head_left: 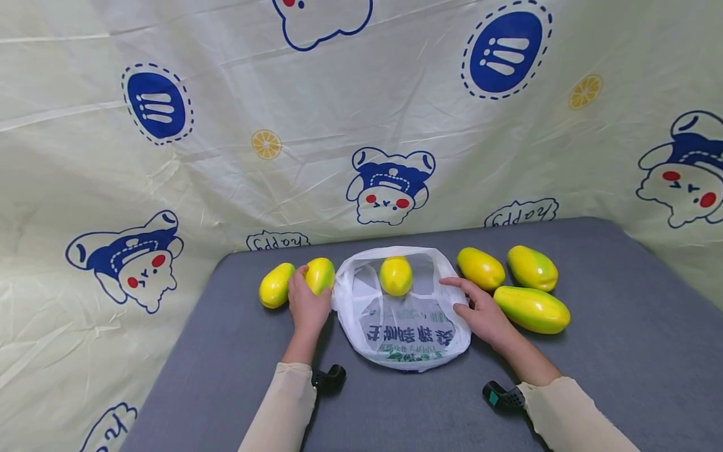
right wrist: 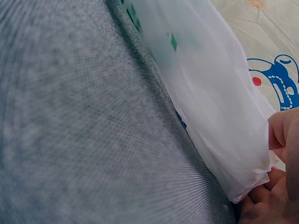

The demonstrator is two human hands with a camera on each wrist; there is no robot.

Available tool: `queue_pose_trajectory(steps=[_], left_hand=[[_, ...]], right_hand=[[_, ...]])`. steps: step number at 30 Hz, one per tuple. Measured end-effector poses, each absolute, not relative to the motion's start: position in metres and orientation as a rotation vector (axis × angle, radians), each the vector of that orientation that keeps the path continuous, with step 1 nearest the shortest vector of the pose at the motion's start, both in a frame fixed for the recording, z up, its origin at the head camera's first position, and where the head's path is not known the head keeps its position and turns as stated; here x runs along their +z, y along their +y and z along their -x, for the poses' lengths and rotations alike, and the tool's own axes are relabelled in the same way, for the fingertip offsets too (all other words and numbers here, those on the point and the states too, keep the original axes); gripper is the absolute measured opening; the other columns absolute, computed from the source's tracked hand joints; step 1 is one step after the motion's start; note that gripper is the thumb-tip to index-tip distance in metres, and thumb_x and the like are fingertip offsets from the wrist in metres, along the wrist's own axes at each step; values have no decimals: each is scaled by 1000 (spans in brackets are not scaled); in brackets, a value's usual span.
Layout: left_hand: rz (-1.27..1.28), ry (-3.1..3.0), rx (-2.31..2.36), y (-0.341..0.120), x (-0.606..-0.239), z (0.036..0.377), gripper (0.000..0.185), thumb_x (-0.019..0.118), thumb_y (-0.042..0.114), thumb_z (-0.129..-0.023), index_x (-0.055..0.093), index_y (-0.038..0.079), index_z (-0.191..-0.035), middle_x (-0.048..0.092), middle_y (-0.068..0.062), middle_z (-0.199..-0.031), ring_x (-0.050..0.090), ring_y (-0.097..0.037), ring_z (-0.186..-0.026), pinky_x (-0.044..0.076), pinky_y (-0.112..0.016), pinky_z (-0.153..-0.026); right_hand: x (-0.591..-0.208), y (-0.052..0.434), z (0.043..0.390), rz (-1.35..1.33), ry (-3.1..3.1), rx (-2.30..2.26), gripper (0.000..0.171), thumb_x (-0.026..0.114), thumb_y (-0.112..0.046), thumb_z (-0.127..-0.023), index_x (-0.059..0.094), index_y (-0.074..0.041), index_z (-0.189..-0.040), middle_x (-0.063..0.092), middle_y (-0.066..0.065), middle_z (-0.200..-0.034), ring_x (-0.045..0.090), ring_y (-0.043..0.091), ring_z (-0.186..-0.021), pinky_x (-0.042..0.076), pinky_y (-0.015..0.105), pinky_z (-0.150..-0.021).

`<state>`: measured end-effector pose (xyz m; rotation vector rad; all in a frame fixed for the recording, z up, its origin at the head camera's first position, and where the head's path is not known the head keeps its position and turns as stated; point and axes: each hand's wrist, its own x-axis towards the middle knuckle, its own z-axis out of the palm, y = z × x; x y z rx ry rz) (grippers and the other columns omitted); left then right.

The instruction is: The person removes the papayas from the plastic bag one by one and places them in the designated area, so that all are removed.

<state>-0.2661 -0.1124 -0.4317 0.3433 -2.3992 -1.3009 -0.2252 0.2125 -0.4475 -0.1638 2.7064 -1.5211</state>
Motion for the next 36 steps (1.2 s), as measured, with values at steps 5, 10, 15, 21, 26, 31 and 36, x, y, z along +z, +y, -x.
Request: queue_pose_trajectory(steps=[5, 10, 15, 21, 26, 31, 36], left_hand=[[-362, -2389, -1351, -116, -435, 268, 63, 69, 8, -85, 44, 6, -143, 45, -18, -142, 47, -37, -125, 39, -55, -110], [-383, -2380, -1376, -117, -436, 269, 62, 67, 9, -87, 43, 7, -144, 44, -17, -143, 46, -36, -126, 39, -54, -111], [-396, -2380, -1363, -117, -435, 268, 62, 67, 9, -86, 44, 7, -143, 45, -17, -143, 44, -36, -126, 39, -54, -110], [-386, -2393, -1315, -116, -434, 268, 61, 67, 10, -86, 45, 6, -143, 47, -18, -141, 42, -38, -124, 38, -55, -106], [-357, -2384, -1299, -115, -432, 267, 60, 68, 11, -86, 46, 6, -142, 48, -18, -141, 42, -37, -125, 38, -54, -106], [-313, -2361, -1252, -113, -430, 268, 58, 67, 10, -85, 49, 8, -140, 51, -18, -137, 43, -38, -126, 34, -55, -108], [-274, -2347, -1251, -107, -424, 265, 54, 68, 11, -85, 52, 11, -137, 52, -16, -138, 41, -37, -131, 29, -58, -110]], right_hand=[[-448, 213, 225, 181, 2709, -1528, 50, 50, -10, -99, 47, -22, -147, 39, 15, -156, 49, 32, -117, 46, 41, -95], [-448, 213, 225, 188, 2712, -1529, 50, 50, -9, -99, 47, -22, -147, 37, 16, -157, 48, 33, -118, 45, 43, -96], [-447, 213, 225, 178, 2715, -1523, 50, 50, -10, -98, 47, -21, -147, 36, 16, -158, 47, 34, -119, 44, 45, -97], [-448, 213, 225, 174, 2718, -1516, 50, 50, -10, -98, 47, -22, -147, 36, 15, -158, 45, 34, -121, 42, 48, -99], [-449, 213, 225, 172, 2723, -1514, 49, 50, -10, -98, 48, -21, -146, 36, 15, -159, 44, 34, -121, 42, 48, -99], [-449, 213, 226, 183, 2729, -1508, 49, 50, -9, -98, 48, -21, -146, 38, 15, -158, 45, 33, -120, 42, 45, -97], [-448, 213, 226, 184, 2726, -1506, 49, 49, -9, -98, 48, -21, -146, 37, 15, -158, 46, 34, -120, 42, 48, -99]])
